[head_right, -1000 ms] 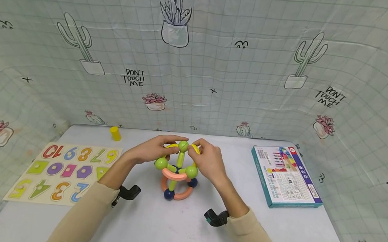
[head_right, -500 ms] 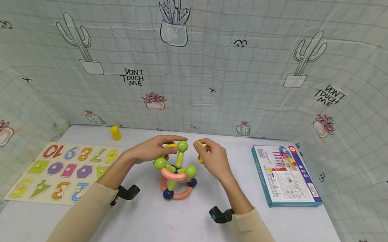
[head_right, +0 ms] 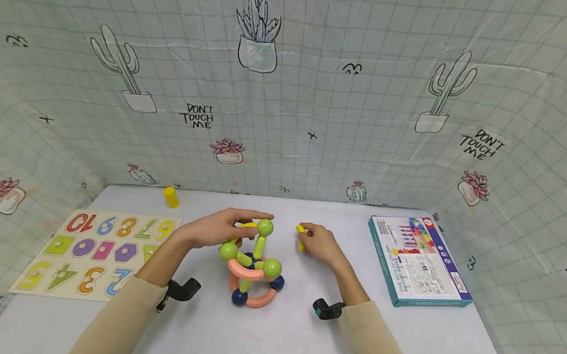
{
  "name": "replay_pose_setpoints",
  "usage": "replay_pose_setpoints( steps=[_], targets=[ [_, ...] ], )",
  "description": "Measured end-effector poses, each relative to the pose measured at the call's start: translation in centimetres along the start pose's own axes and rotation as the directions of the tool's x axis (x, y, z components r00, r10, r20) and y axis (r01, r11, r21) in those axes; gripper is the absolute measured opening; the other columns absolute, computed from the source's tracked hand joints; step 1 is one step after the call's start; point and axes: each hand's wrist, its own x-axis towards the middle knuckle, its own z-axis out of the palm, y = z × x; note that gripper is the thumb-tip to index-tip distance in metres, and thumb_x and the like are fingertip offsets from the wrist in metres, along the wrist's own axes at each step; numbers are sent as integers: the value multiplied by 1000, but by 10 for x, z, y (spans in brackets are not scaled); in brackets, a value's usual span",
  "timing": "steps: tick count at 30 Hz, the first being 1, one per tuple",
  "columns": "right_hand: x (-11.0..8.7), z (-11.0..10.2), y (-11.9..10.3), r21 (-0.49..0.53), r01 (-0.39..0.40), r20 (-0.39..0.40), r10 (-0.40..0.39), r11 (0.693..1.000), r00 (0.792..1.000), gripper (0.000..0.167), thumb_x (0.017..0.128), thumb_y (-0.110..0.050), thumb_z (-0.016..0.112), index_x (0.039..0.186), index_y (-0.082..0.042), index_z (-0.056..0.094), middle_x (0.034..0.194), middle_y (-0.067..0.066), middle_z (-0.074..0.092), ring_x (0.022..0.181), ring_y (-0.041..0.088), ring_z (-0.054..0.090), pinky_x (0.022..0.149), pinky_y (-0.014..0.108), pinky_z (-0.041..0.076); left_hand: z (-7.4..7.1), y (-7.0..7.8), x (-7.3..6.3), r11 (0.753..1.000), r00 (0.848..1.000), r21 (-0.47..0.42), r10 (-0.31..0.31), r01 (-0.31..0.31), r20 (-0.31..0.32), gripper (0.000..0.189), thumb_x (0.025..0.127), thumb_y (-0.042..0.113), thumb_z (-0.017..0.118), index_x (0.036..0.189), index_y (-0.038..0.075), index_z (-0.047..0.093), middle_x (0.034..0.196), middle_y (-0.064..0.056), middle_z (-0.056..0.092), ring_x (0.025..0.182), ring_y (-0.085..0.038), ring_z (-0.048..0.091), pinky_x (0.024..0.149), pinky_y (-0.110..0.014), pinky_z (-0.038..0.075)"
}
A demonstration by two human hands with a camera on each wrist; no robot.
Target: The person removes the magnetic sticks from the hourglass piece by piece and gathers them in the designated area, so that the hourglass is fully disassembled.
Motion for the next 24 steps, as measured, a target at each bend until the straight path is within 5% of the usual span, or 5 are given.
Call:
replay_pose_setpoints(
  steps=[6,13,24],
  targets=[
    [7,9,3,-99,12,28,-10,995,1000,44,101,-18,57,141,-1,56,70,4,61,54,14,54,51,27,44,2,-1,-3,1000,998,11,28,-28,50,41,103,32,60,142,45,53,103,-11,61,69,-20,54,64,-28,43],
    [7,11,3,-115,13,-1,-13,993,1000,37,99,-16,63,133,-1,63,72,5,61,50,14,55,49,27,48,4,-2,-4,1000,999,11,22,-22,40,42,103,32,60,143,43,52,101,-7,62,72,-20,55,67,-29,45],
    [5,12,5,-38,-13,-34,12,999,999,40,98,-17,65,134,-1,59,84,8,64,58,16,63,53,28,53,2,-5,-10,997,1000,-71,-14,13,-6,35,104,24,58,138,18,52,108,-9,70,83,-23,63,77,-33,49]
  ],
)
